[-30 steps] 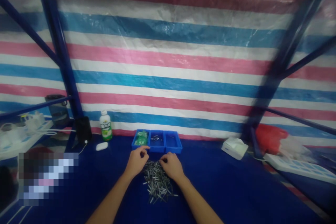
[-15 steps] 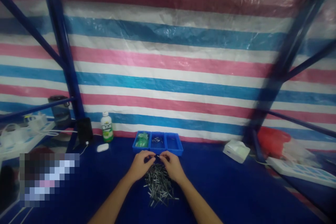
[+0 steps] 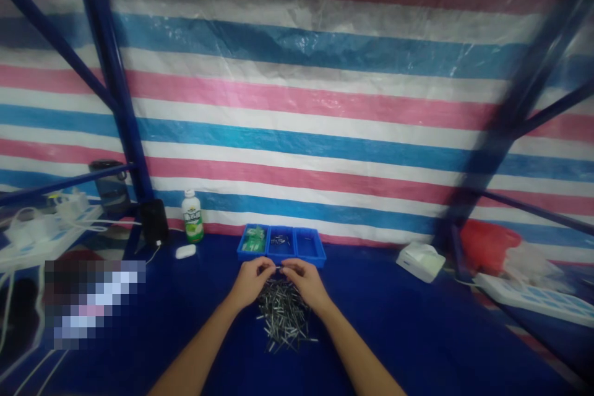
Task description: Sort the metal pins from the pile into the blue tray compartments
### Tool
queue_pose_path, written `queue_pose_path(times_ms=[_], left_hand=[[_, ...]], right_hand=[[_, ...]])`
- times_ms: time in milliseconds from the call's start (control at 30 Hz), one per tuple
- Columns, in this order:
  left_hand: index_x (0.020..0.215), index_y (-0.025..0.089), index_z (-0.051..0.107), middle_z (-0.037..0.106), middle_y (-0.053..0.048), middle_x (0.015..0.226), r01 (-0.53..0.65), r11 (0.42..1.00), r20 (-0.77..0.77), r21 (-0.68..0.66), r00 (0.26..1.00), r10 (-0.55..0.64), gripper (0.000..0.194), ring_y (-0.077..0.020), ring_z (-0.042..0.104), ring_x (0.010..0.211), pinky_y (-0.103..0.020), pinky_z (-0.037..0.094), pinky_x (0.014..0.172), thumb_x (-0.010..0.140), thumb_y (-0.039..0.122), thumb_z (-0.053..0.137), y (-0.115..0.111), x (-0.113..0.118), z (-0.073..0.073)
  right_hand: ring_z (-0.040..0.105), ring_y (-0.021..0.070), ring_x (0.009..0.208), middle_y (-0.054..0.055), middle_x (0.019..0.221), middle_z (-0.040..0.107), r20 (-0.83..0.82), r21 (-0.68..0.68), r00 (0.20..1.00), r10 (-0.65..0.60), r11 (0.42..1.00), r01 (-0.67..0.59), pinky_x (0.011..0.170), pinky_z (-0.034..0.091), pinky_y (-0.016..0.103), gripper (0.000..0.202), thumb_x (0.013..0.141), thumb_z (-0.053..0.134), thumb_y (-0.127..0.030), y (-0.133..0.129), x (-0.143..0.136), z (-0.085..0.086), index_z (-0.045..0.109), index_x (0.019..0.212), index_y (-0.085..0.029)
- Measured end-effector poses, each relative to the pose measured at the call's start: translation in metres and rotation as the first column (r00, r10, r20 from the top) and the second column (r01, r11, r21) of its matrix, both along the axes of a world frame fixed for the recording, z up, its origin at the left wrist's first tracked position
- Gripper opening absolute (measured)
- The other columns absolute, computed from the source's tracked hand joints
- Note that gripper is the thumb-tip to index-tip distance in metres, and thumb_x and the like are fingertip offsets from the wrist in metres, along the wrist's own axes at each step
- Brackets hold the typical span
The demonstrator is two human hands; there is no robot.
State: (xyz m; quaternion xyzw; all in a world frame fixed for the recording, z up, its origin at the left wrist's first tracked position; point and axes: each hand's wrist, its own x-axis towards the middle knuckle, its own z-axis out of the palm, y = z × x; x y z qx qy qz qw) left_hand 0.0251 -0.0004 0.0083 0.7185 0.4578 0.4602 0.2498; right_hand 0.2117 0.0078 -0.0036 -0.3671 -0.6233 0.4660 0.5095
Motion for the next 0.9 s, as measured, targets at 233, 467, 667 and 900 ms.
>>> queue_pose_path(times_ms=[233,467,667,900], left_hand=[[0.081,0.017,0.067,0.067,-0.001,0.073,0.038,0.999,0.077,-0.025,0.996,-0.036,0.023,-0.0150,0.060,0.069,-0.025,0.046,0.068,0.087,0.035,0.054,-0.003,0.001,0.002],[0.082,0.016,0.067,0.066,-0.001,0.074,0.008,0.999,0.105,-0.035,0.995,-0.004,0.027,-0.0159,0.060,0.071,-0.026,0.046,0.069,0.087,0.040,0.054,-0.001,0.001,0.000],[0.096,0.017,0.066,0.068,-0.002,0.082,-0.095,0.995,0.236,-0.009,0.967,0.094,0.026,-0.0175,0.063,0.077,-0.027,0.048,0.074,0.086,0.038,0.055,0.007,-0.006,-0.006],[0.091,0.018,0.067,0.065,0.000,0.074,-0.265,0.963,0.207,0.039,0.945,0.252,0.019,-0.0140,0.059,0.065,-0.022,0.044,0.061,0.078,0.027,0.056,0.012,-0.012,-0.009]], right_hand=[[0.063,0.0199,0.066,0.006,0.081,0.074,-0.066,-0.012,0.996,-0.059,0.998,0.059,0.065,0.051,0.034,0.029,0.074,0.071,-0.042,-0.005,-0.001,0.006,0.073,0.092,-0.019],[0.057,0.0170,0.058,0.004,0.074,0.070,-0.034,0.018,0.994,-0.105,0.994,0.106,0.058,0.046,0.030,0.028,0.076,0.069,-0.043,-0.002,0.000,0.004,0.073,0.089,-0.018],[0.046,0.0109,0.053,0.001,0.076,0.062,-0.385,-0.146,0.922,-0.042,0.989,-0.016,0.054,0.040,0.027,0.033,0.072,0.074,-0.048,-0.002,0.007,0.011,0.066,0.090,-0.021],[0.027,0.0067,0.042,-0.008,0.050,0.036,-0.434,-0.287,0.899,0.057,0.937,-0.198,0.049,0.036,0.024,0.038,0.079,0.067,-0.051,-0.007,0.018,0.019,0.050,0.063,-0.020]])
